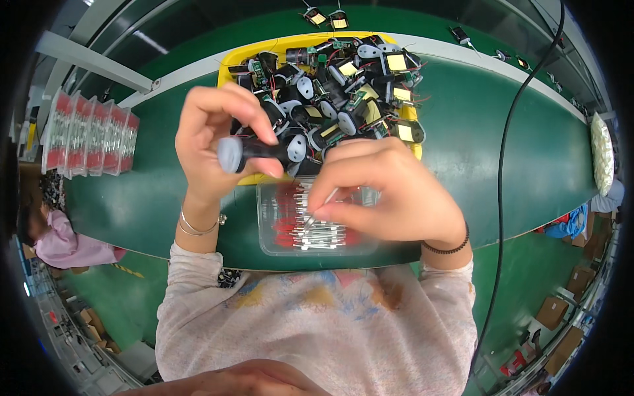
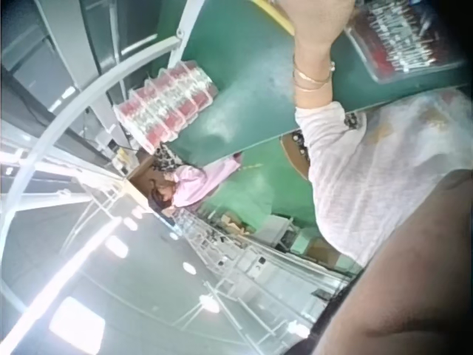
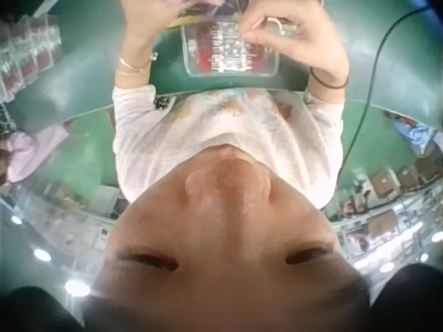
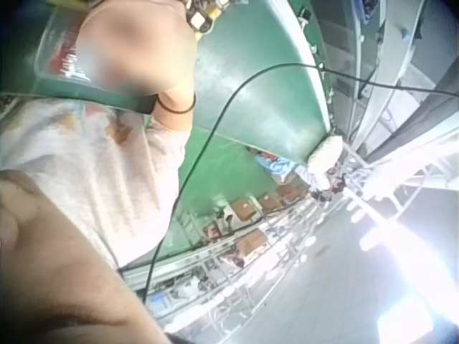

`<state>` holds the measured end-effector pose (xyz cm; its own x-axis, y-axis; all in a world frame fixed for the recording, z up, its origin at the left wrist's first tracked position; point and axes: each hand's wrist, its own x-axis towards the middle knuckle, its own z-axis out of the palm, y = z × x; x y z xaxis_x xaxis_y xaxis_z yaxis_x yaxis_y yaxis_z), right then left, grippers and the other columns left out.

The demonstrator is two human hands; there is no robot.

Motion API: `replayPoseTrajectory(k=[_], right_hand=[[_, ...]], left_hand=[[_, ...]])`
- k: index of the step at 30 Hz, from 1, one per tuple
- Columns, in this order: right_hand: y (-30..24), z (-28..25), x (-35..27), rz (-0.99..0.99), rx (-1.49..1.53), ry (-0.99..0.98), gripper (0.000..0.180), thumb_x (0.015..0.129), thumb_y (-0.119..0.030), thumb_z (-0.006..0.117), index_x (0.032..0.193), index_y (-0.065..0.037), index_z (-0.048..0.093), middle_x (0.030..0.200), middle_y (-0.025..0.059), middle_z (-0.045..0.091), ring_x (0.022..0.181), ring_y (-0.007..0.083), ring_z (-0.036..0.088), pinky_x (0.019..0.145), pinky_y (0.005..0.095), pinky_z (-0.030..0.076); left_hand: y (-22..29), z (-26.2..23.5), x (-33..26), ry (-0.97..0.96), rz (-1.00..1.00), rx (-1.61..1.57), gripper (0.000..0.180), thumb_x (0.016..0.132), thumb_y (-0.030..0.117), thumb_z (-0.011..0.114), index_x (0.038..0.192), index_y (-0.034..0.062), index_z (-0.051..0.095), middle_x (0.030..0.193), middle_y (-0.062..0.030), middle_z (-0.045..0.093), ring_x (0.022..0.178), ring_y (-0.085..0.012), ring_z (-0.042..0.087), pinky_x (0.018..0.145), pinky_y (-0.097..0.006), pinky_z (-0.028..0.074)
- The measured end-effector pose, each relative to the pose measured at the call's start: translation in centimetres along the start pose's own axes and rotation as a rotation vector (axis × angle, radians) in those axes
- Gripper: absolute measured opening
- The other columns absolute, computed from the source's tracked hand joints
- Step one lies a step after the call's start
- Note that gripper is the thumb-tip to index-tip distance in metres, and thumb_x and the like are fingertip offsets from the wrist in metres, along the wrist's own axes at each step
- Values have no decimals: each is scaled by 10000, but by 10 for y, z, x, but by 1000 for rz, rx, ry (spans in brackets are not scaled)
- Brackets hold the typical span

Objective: The person inserts small red and white cylindrical components into the holes of grey plastic electronic housings. They pick up each housing from a yellow bin, insert the components using their fingers, and place the finished units onto the green table. The process is repeated continuously throughout the clip.

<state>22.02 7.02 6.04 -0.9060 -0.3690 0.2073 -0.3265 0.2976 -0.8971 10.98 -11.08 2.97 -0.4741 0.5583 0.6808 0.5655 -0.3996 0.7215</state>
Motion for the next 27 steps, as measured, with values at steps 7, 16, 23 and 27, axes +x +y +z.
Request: replayPoseTrajectory(k=[7, 16, 23, 27], right_hand=[[13, 4, 28, -135, 264, -185, 78, 688, -40, 679, 757, -30, 644, 709, 58, 616, 620, 165, 585, 571, 256, 445], [20, 5, 30, 29, 266, -54, 85, 652, -16, 709, 720, -18, 658, 715, 59, 645, 661, 138, 585, 608, 245, 450], [18, 5, 28, -14, -127, -17, 71, 680, -26, 642, 746, -28, 614, 703, 76, 588, 655, 209, 581, 588, 283, 464], [18, 2, 27, -109, -88, 39, 71, 686, -20, 638, 752, -32, 616, 707, 66, 587, 658, 198, 576, 580, 279, 453]], left_hand=[[-4, 1, -4, 35, -191, -308, 440, 538, 142, 805, 821, 45, 483, 791, -139, 637, 762, -161, 602, 652, -232, 478], [5, 5, -1, -27, -364, 284, 320, 781, 231, 613, 1053, 64, 629, 792, -45, 501, 698, -117, 480, 631, -224, 387], [20, 3, 4, -199, -499, 281, 478, 743, 237, 661, 1174, 63, 551, 817, 5, 425, 645, -66, 409, 526, -179, 309], [4, -3, -3, -131, -515, 9, 450, 793, 223, 618, 1160, -20, 522, 877, -19, 470, 737, -96, 518, 600, -181, 410]])
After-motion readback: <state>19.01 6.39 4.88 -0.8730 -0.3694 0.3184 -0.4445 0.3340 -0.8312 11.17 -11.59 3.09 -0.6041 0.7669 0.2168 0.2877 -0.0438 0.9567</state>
